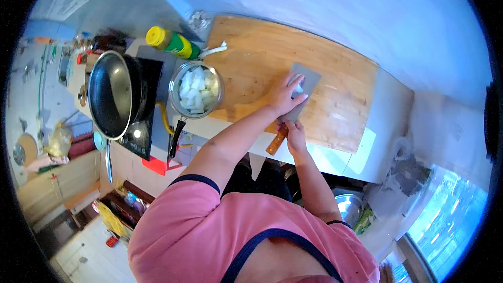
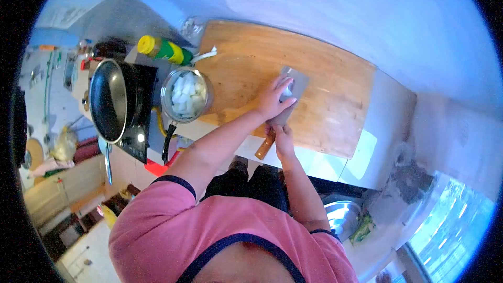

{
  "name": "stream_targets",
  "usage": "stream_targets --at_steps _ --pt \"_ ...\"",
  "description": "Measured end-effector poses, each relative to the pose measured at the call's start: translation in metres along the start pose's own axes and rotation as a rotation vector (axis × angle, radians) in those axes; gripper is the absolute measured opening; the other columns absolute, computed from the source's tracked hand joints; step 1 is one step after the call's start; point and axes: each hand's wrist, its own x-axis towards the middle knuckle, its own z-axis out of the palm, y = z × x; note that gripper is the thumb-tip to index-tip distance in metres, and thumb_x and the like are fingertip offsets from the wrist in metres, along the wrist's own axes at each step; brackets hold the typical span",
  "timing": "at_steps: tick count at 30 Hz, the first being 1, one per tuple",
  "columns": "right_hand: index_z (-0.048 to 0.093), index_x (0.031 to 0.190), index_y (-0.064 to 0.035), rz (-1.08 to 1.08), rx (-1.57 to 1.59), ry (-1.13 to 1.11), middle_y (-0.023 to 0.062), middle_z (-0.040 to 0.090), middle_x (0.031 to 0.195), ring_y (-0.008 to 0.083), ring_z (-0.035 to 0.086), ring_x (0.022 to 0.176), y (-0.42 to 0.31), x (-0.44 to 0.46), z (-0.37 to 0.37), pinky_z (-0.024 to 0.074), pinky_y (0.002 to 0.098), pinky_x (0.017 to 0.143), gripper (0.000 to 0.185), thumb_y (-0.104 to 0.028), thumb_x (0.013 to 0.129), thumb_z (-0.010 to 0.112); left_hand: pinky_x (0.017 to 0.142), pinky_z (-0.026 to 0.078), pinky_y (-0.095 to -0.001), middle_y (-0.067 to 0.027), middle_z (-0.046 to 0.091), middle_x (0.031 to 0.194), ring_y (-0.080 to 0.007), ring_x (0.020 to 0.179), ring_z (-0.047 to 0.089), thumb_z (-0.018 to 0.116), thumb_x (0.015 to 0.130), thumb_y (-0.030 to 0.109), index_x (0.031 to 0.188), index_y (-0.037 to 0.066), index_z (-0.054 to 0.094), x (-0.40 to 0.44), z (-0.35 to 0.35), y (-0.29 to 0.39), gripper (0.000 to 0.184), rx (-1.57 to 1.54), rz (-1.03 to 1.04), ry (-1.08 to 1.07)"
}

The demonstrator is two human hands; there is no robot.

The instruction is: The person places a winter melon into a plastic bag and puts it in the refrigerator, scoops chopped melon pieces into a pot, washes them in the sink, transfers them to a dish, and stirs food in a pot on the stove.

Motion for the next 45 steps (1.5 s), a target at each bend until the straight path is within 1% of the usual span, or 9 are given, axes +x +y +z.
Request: stream_targets --at_steps 12,18,21,27,31,37,40,42,45 --pt "0.051 0.084 0.0032 -0.160 -0.713 -0.322 0.0148 0.059 0.067 0.0192 0.059 0.054 -0.061 -0.104 0.129 0.0476 0.0327 0.051 0.021 -0.018 0.086 0.049 0.102 0.027 -0.0406 -0.0222 0.031 0.133 -0.0363 0.122 0.033 0.054 0.082 0.025 0.128 0.009 0.043 -0.099 -0.164 0.066 0.050 0.278 -0.108 0.550" --pt "0.052 0.080 0.0042 -0.258 -0.918 -0.380 0.0155 0.057 0.062 0.0196 0.057 0.050 -0.078 -0.105 0.182 0.0466 0.0328 0.048 0.024 -0.019 0.085 0.049 0.101 0.029 -0.0419 -0.0219 0.040 0.126 -0.0370 0.119 0.036 0.051 0.084 0.016 0.120 0.004 0.050 -0.105 -0.225 -0.014 0.038 0.319 -0.189 0.729" --pt "0.052 0.081 0.0051 -0.118 -0.739 -0.320 0.0151 0.058 0.063 0.0184 0.056 0.048 -0.080 -0.107 0.175 0.0462 0.0322 0.046 0.022 -0.016 0.084 0.046 0.099 0.031 -0.0433 -0.0224 0.042 0.124 -0.0366 0.117 0.039 0.056 0.079 0.013 0.110 0.005 0.058 -0.111 -0.236 -0.041 0.032 0.756 -0.163 0.548" --pt "0.052 0.091 0.0035 -0.033 -0.531 -0.070 0.0110 0.060 0.070 0.0122 0.054 0.051 -0.097 -0.111 0.109 0.0450 0.0260 0.048 0.019 -0.011 0.085 0.042 0.079 0.042 -0.0424 -0.0117 0.059 0.096 -0.0311 0.091 0.054 0.060 0.077 0.013 0.085 0.006 0.062 -0.069 -0.243 -0.004 0.011 0.752 -0.251 0.665" --pt "0.052 0.089 0.0037 -0.035 -0.377 0.033 0.0112 0.061 0.070 0.0130 0.053 0.051 -0.082 -0.114 0.052 0.0449 0.0258 0.048 0.020 -0.013 0.086 0.041 0.070 0.046 -0.0391 -0.0147 0.059 0.082 -0.0306 0.079 0.057 0.056 0.079 0.013 0.084 0.005 0.061 -0.020 -0.182 0.003 0.010 0.196 -0.099 0.239" --pt "0.052 0.089 0.0018 -0.052 -0.266 0.182 0.0111 0.059 0.070 0.0131 0.053 0.051 -0.065 -0.126 -0.011 0.0441 0.0257 0.049 0.020 -0.015 0.088 0.043 0.070 0.046 -0.0404 -0.0137 0.059 0.076 -0.0320 0.072 0.056 0.058 0.074 0.007 0.079 0.004 0.060 0.049 -0.106 -0.108 0.006 0.538 -0.027 0.426" --pt "0.053 0.089 0.0012 -0.035 -0.237 0.221 0.0105 0.060 0.070 0.0125 0.053 0.051 -0.064 -0.124 -0.032 0.0446 0.0256 0.048 0.019 -0.015 0.088 0.043 0.069 0.045 -0.0425 -0.0143 0.058 0.071 -0.0333 0.070 0.055 0.057 0.070 0.004 0.072 0.006 0.059 0.064 -0.097 -0.134 0.004 0.017 -0.215 0.479" --pt "0.053 0.090 0.0009 -0.023 -0.240 0.214 0.0103 0.060 0.070 0.0123 0.053 0.051 -0.065 -0.122 -0.045 0.0441 0.0255 0.049 0.019 -0.015 0.088 0.043 0.068 0.045 -0.0423 -0.0148 0.058 0.071 -0.0329 0.070 0.056 0.057 0.068 0.004 0.071 0.007 0.059 0.063 -0.098 -0.147 0.005 0.596 -0.271 0.140" --pt "0.054 0.090 0.0010 -0.001 -0.254 0.191 0.0101 0.060 0.070 0.0120 0.053 0.052 -0.071 -0.114 -0.051 0.0437 0.0256 0.050 0.019 -0.015 0.087 0.044 0.068 0.050 -0.0435 -0.0213 0.061 0.092 -0.0366 0.078 0.062 0.052 0.073 0.006 0.085 0.005 0.063 0.061 -0.106 -0.119 0.016 0.633 -0.361 -0.052"
